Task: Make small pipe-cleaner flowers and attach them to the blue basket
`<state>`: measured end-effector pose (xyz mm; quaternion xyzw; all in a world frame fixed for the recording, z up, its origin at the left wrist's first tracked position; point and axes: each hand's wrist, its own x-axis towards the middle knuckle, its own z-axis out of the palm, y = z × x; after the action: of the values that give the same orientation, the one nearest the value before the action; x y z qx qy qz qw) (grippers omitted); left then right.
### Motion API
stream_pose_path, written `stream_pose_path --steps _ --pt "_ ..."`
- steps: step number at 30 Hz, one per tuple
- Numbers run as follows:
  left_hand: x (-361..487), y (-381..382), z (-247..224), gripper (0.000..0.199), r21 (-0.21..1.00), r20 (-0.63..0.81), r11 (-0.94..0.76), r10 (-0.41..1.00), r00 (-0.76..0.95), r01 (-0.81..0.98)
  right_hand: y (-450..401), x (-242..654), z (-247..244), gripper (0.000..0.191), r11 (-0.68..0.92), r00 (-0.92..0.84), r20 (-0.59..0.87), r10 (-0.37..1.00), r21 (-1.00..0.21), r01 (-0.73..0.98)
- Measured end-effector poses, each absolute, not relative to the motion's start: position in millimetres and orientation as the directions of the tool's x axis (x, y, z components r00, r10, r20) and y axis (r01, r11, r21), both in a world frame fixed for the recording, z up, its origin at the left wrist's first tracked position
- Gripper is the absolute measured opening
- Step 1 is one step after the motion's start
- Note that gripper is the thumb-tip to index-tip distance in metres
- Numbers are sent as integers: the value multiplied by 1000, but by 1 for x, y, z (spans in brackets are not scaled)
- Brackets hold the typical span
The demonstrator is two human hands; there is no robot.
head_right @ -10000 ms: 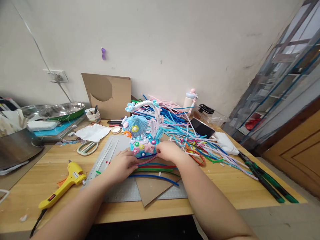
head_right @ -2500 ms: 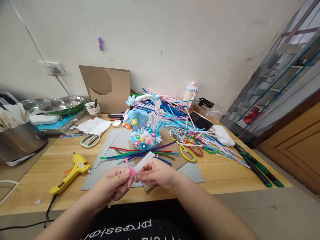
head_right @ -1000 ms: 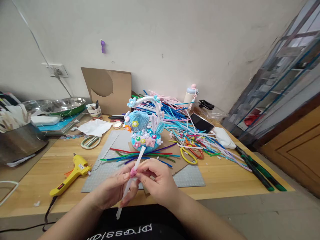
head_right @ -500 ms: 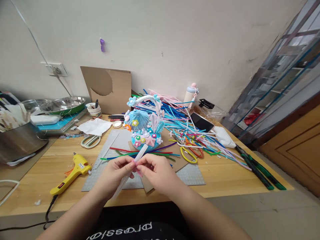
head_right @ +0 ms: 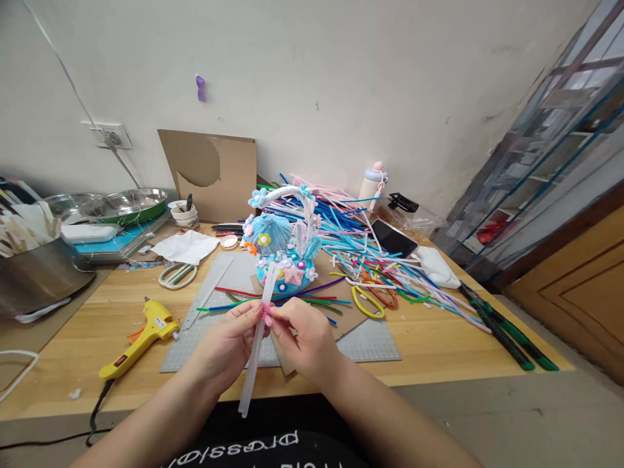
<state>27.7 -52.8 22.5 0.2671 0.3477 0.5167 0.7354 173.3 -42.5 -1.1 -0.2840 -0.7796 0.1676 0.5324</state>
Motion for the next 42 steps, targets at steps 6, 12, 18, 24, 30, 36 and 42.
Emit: stream_pose_path --steps 6,12,18,24,30,36,42 --pt "32 -53 23 22 809 -220 262 965 141 -526 -45 173 -4 7 741 -252 715 652 -532 410" --pt "34 -54 18 16 936 -36 40 999 20 -350 -50 164 -4 10 568 -215 529 821 -796 209" --pt "26 -59 20 10 964 264 -264 964 -2 44 -42 172 16 25 -566 -736 -245 631 -795 -220" --pt "24 -60 29 16 989 92 -92 996 -4 -115 -54 173 8 19 218 -261 213 942 -976 -11" --pt "27 -60 33 16 981 50 -44 998 24 -187 -57 177 1 14 743 -338 686 645 -457 490" --pt "22 -59 26 16 994 92 -88 994 54 -61 -50 178 9 18 417 -325 351 878 -894 162" --pt "19 -57 30 18 993 99 -94 992 76 -70 -44 179 14 29 -136 -603 -54 796 -987 -90"
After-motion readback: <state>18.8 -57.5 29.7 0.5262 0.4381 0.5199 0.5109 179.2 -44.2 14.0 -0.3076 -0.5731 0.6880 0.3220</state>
